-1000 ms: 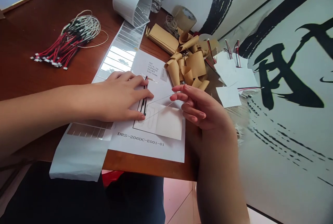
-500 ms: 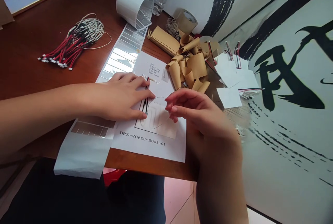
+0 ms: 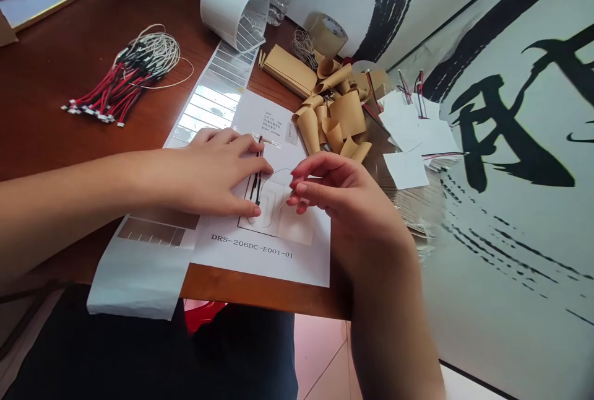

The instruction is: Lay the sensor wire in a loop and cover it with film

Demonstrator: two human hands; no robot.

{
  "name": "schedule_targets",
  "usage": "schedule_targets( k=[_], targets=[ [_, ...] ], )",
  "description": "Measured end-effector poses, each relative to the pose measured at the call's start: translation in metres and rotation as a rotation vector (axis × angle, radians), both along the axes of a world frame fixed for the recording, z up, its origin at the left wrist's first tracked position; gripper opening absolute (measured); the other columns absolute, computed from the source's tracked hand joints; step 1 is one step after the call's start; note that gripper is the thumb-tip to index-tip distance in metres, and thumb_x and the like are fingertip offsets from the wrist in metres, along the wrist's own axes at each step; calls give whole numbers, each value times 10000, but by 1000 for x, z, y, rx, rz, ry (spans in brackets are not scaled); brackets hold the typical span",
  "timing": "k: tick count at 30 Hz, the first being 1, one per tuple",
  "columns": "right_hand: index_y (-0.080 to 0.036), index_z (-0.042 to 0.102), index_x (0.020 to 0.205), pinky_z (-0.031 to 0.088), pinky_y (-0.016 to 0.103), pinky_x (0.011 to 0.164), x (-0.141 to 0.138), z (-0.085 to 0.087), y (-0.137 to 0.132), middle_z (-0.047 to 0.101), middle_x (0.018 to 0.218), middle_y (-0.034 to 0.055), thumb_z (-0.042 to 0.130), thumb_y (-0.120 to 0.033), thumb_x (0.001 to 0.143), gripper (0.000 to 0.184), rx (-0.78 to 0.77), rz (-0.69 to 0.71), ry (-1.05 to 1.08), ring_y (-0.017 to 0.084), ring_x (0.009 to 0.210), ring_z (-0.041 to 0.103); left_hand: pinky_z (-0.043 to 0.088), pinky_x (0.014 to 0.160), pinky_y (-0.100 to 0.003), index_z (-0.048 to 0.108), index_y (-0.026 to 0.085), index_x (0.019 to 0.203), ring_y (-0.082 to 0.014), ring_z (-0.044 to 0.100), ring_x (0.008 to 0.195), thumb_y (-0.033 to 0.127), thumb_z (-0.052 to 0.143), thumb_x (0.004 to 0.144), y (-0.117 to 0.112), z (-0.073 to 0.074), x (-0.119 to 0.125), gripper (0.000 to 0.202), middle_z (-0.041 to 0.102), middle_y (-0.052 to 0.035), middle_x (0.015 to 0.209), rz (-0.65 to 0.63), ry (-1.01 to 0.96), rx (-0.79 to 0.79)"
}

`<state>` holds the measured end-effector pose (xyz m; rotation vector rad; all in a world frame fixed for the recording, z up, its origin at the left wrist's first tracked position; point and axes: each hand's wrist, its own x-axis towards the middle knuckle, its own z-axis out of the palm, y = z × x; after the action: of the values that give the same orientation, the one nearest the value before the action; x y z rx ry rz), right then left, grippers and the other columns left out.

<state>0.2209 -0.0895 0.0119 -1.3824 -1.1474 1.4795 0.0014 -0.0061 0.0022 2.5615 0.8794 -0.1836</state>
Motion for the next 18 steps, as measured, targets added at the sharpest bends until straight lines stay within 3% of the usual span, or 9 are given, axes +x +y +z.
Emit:
schedule_targets(
  k=[4, 10, 18],
  targets=[
    [-204, 727, 860, 611, 229, 632, -2, 0, 0, 698, 799, -22, 933, -259, 731, 249, 25, -44, 45, 134, 716, 754, 179, 1243, -603, 540, 377, 1507, -410, 315, 1509, 701, 564, 839, -2, -4, 0, 743, 407, -89, 1651, 5, -15, 14],
    [-202, 736, 846, 602, 208, 622, -4, -2, 3, 712, 779, -26, 932, -222, 724, 232, 4, 36, 145, 122, 693, 754, 175, 1248, -590, 554, 365, 1488, -416, 289, 1522, 662, 633, 791, -4, -5, -2, 762, 403, -80, 1650, -2, -51, 18],
    [-214, 767, 907, 628, 215, 700, 2, -16, 6, 739, 848, -19, 924, -197, 736, 233, 47, -7, 59, 113, 768, 744, 172, 1251, -596, 565, 348, 1475, -408, 287, 1527, 612, 627, 816, -7, 0, -3, 712, 404, -95, 1646, -1, -65, 4]
  ],
)
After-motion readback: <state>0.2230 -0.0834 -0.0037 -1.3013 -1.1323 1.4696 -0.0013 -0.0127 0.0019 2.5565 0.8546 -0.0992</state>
